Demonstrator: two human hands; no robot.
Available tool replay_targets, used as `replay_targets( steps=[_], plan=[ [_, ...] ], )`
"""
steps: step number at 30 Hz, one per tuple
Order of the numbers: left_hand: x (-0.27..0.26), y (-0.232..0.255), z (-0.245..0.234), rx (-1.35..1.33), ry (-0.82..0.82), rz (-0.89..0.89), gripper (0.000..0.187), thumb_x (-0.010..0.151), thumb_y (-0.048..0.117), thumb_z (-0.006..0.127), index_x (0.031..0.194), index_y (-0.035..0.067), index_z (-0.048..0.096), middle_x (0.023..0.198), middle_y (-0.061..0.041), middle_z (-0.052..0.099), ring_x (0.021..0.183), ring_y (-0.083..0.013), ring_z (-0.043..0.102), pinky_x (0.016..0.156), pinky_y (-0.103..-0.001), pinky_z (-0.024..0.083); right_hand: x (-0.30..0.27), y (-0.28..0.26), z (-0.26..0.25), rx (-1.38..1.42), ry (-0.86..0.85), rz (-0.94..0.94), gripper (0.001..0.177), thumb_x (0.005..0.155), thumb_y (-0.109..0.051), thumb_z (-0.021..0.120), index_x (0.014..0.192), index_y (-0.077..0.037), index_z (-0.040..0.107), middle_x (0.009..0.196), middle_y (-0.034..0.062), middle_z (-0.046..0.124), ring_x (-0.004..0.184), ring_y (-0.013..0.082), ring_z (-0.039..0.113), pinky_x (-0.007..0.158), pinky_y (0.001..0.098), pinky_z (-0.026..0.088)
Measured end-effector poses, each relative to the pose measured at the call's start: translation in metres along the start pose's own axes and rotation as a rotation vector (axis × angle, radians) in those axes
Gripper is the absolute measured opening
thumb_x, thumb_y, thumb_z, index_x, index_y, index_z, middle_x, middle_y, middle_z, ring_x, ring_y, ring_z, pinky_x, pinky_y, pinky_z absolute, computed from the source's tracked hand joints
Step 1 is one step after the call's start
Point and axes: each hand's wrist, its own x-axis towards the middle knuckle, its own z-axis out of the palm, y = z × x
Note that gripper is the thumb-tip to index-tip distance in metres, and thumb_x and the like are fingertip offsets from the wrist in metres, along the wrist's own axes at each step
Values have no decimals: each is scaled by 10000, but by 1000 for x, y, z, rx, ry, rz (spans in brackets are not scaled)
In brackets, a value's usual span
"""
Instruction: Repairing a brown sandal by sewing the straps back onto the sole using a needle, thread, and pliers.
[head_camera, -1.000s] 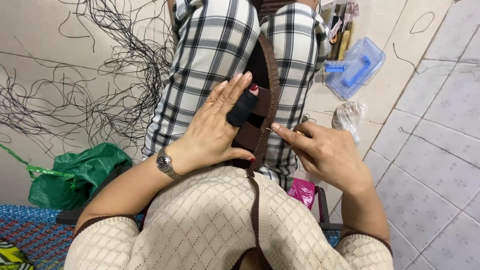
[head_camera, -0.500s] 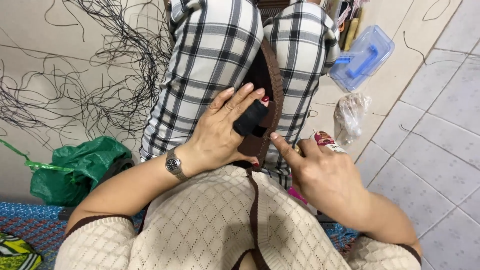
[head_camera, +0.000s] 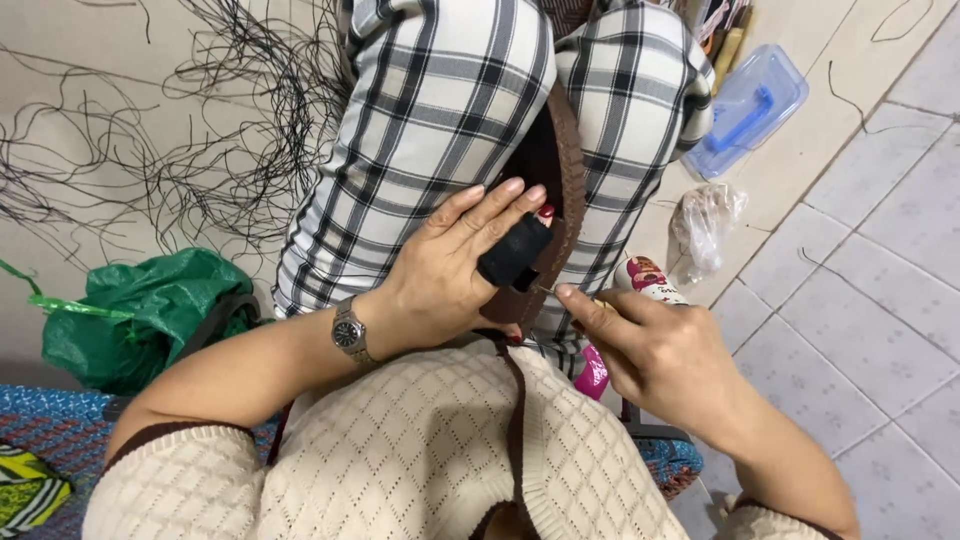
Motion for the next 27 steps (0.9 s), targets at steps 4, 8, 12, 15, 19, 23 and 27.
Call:
replay_targets(
  steps=[4,8,12,15,19,23,27],
  plan=[
    [-2,-7,3,-8,3,12,1051,676,526,937,1441,-50,506,1567,-252,389,1486,-334,368,1236,-450,254,7,10,12,72,37,-8,525,719,29,673,1232,-70,723,756,52,720,432,130,557,362,268,491],
    [-8,-6,12,-2,12,-22,1152,642,547,984,1491,-4,434,1581,-218,403,1490,-319,398,1259,-444,265,9,4,19,222,86,-18,412,745,56,683,1148,-9,741,840,110,767,478,130,619,393,233,519],
    [-10,-9,19,113,62,-6,1284,629,669,1043,1538,69,365,1621,-145,370,1532,-271,309,1294,-439,266,15,-13,12,125,124,-9,307,783,45,725,1088,40,753,908,151,767,529,178,674,439,254,571],
    [-41,-3,26,130,1,-90,1318,735,758,987,1624,140,235,1700,-162,97,1588,-313,21,1352,-470,39,7,-18,12,5,180,-58,296,819,19,728,1114,34,741,894,126,768,531,164,675,410,246,545],
    [-100,3,36,-240,316,-155,1037,975,390,753,1648,126,10,1732,-80,112,1617,-241,220,1394,-401,225,-1,-40,15,-344,276,1,194,920,-103,699,1087,-8,721,1024,77,781,547,111,655,376,232,440],
    [-143,20,15,-388,309,-341,291,857,19,770,1133,11,680,1433,-235,565,974,-221,683,856,-257,596,-4,-50,28,-556,364,-4,152,966,-107,693,1118,-92,693,1064,22,719,694,128,628,557,251,453],
    [-137,39,-1,-1422,334,-392,177,841,77,795,1010,118,759,1380,-163,639,1267,-228,628,1185,-377,457,1,-48,26,-534,391,-49,72,941,-77,699,998,-92,741,978,12,749,572,110,620,440,250,415]
  ],
)
